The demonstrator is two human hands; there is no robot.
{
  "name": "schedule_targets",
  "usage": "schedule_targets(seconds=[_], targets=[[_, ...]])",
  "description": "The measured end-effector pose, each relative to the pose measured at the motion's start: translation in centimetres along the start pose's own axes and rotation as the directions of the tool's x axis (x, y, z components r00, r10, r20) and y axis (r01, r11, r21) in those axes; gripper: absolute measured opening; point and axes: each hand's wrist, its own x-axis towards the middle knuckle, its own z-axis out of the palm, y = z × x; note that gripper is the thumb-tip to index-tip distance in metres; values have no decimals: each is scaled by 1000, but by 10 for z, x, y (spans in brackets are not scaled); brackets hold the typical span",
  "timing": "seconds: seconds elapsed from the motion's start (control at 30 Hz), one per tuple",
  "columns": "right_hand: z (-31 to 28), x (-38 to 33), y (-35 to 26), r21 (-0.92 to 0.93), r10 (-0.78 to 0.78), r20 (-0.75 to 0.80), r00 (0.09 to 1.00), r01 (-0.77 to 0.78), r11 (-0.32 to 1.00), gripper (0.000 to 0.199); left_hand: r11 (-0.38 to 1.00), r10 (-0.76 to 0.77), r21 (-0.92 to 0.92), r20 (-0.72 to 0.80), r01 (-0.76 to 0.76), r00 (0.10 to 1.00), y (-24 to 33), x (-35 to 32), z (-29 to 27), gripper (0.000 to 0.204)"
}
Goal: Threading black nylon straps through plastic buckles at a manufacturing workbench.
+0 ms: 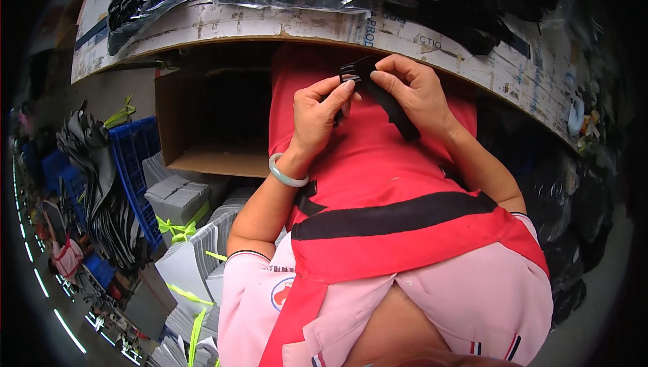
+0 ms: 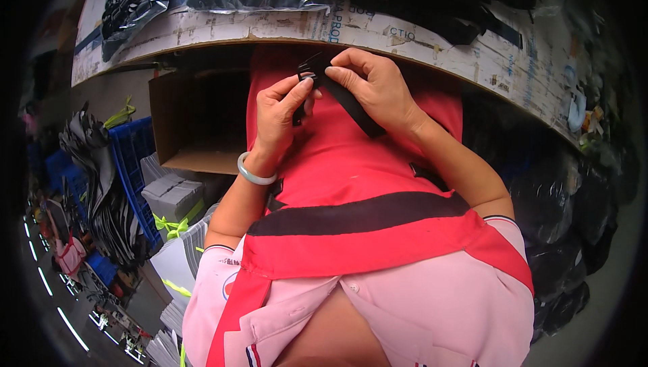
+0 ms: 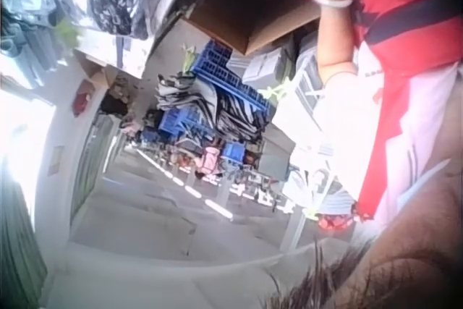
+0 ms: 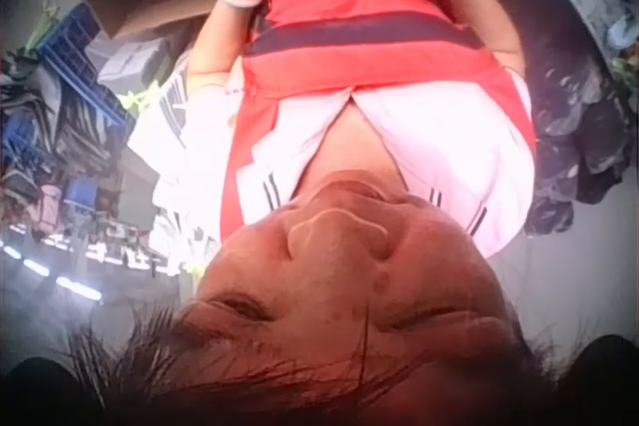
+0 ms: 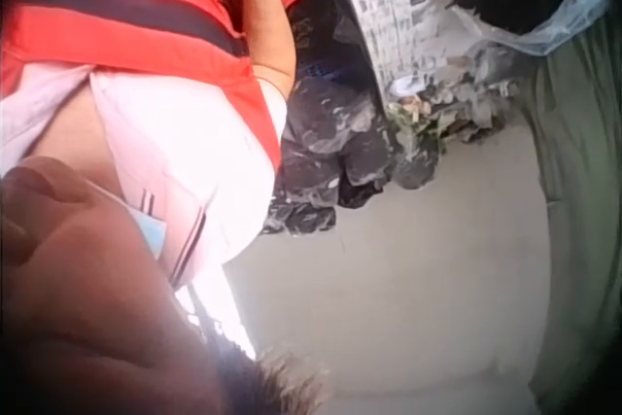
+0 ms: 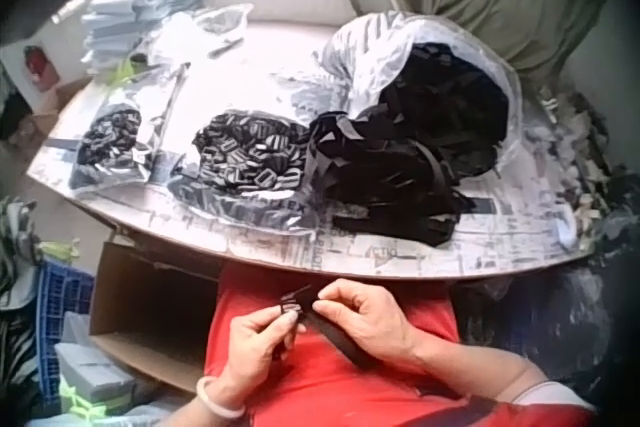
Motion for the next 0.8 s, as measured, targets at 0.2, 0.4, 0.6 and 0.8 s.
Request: schedule_targets(seconds=[0.2, 0.4, 0.6, 0.8], targets=[[-1, 11, 17, 307, 215, -25, 976, -197, 931, 21, 983, -116, -126, 121, 131, 986, 5, 4, 4, 19], [-11, 7, 13, 399, 332, -17, 943, -298, 867, 20, 994, -31, -106, 85, 40, 996, -9, 10, 5, 17], [-3, -9, 3, 400, 389, 259, 884, -464, 790, 21, 992, 117, 36, 23, -118, 993, -3, 2, 6, 14], [4, -9, 5, 422, 389, 176, 904, -426, 800, 20, 962, 222, 157, 14, -222, 975, -5, 1, 8, 15]])
